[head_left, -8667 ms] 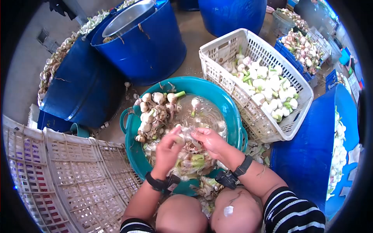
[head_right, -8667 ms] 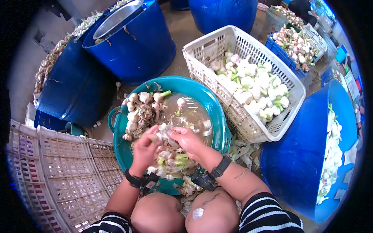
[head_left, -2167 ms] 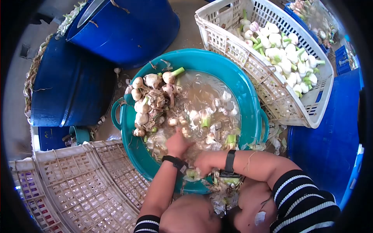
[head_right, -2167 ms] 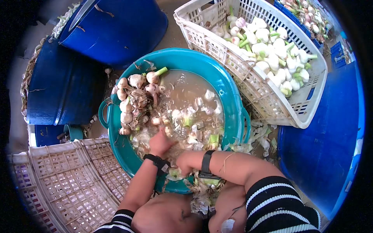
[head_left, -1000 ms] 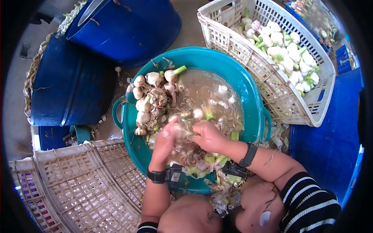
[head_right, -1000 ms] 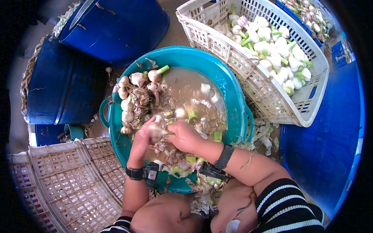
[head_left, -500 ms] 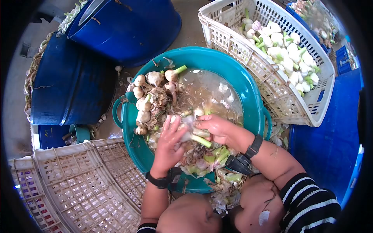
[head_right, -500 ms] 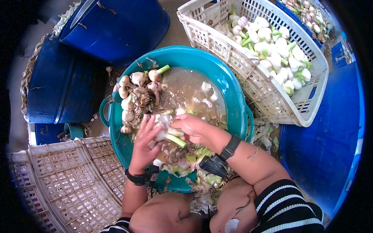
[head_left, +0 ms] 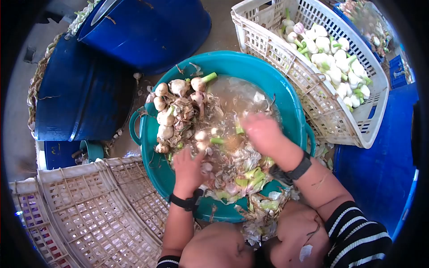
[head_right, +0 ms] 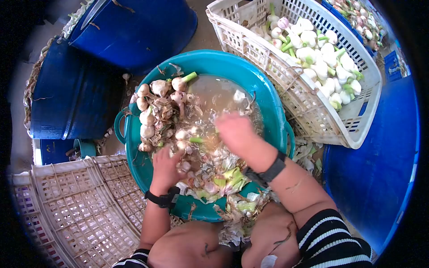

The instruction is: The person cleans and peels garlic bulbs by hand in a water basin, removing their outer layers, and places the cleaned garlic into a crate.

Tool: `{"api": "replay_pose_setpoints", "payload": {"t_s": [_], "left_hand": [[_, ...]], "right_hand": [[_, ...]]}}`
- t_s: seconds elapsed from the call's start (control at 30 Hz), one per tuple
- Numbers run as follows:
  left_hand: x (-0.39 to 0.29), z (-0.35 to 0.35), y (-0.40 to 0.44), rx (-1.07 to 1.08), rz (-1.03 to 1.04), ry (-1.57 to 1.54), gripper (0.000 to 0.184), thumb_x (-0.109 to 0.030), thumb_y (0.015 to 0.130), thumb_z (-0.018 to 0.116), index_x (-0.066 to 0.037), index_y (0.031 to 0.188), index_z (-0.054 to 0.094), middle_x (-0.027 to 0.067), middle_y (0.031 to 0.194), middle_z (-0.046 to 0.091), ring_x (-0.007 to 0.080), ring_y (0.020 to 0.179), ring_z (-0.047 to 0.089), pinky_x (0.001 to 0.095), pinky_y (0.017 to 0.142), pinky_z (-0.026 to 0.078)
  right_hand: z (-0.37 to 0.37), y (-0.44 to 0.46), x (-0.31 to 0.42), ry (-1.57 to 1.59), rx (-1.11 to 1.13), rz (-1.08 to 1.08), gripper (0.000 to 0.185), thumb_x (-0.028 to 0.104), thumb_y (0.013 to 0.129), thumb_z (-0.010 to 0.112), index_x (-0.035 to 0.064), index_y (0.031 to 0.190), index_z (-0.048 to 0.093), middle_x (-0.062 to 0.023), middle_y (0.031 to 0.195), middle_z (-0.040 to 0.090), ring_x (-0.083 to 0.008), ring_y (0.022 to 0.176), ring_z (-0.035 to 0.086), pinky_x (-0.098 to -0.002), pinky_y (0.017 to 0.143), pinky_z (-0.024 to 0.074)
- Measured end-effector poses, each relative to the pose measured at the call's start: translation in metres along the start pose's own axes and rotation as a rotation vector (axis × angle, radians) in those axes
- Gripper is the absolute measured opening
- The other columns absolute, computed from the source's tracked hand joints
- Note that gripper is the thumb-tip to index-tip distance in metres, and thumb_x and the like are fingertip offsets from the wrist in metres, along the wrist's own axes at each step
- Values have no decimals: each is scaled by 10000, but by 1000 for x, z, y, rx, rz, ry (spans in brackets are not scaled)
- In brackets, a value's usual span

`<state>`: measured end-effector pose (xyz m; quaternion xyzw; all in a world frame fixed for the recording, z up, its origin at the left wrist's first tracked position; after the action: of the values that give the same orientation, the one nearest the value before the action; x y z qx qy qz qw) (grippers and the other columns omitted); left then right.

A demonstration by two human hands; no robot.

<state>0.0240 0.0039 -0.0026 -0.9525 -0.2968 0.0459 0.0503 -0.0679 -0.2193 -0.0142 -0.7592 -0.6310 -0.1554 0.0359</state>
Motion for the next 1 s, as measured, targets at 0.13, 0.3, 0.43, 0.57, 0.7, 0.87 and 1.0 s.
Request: {"api": "replay_pose_setpoints", "payload": {"t_s": [0.13,0.3,0.43,0.57,0.7,0.87,1.0], "left_hand": [[-11,21,1,110,-37,-268,431,-98,639,610,-101,1068,577,154,1105,544,328,1047,495,414,878,380],[5,27,3,-182,-502,-963,405,-118,835,556,3,1203,439,173,1199,472,266,1109,471,343,902,390],[-23,8,7,1,-594,-2098,552,-512,908,359,-99,1273,326,100,1063,522,179,811,563,263,602,475],[-26,-4,12,-248,-656,-2125,500,-483,893,431,-64,1166,427,55,844,563,138,662,541,224,526,440],[-7,-4,3,-112,-432,-1404,297,-190,831,516,-14,1071,509,46,888,541,102,753,501,213,636,425],[-14,-9,4,-187,-217,-1432,392,-202,847,498,17,1172,484,113,1020,545,170,910,513,304,861,392],[-18,-18,8,-178,-228,-1728,454,-177,897,472,12,1300,385,140,1098,541,173,942,522,283,804,436]], "right_hand": [[65,31,48,143,250,-89,210,101,623,572,53,818,634,-111,779,604,-267,766,564,-359,626,495],[105,33,38,331,215,36,157,131,659,629,29,777,619,-144,779,595,-283,774,550,-383,706,450],[27,40,66,1354,-210,464,272,137,706,689,11,883,524,-120,820,549,-227,770,530,-323,684,429],[8,28,71,910,-177,89,186,172,665,661,31,758,582,-151,804,576,-290,730,568,-359,638,461],[-4,6,80,492,276,-211,156,178,669,594,36,605,591,-158,627,579,-317,569,579,-401,506,461],[29,8,73,531,214,-268,174,173,692,556,12,639,598,-173,578,571,-317,530,586,-408,465,461],[19,-8,67,1029,245,215,165,166,719,548,24,783,605,-174,690,595,-343,643,592,-459,581,458]]}}
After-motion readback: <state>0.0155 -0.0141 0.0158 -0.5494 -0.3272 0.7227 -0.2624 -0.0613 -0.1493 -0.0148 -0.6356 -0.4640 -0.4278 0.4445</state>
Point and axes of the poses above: each hand's wrist, its own y-axis towards the middle knuckle, its own z-axis out of the palm, x = y × z, the point moved 2 cm from there along y, towards the middle knuckle
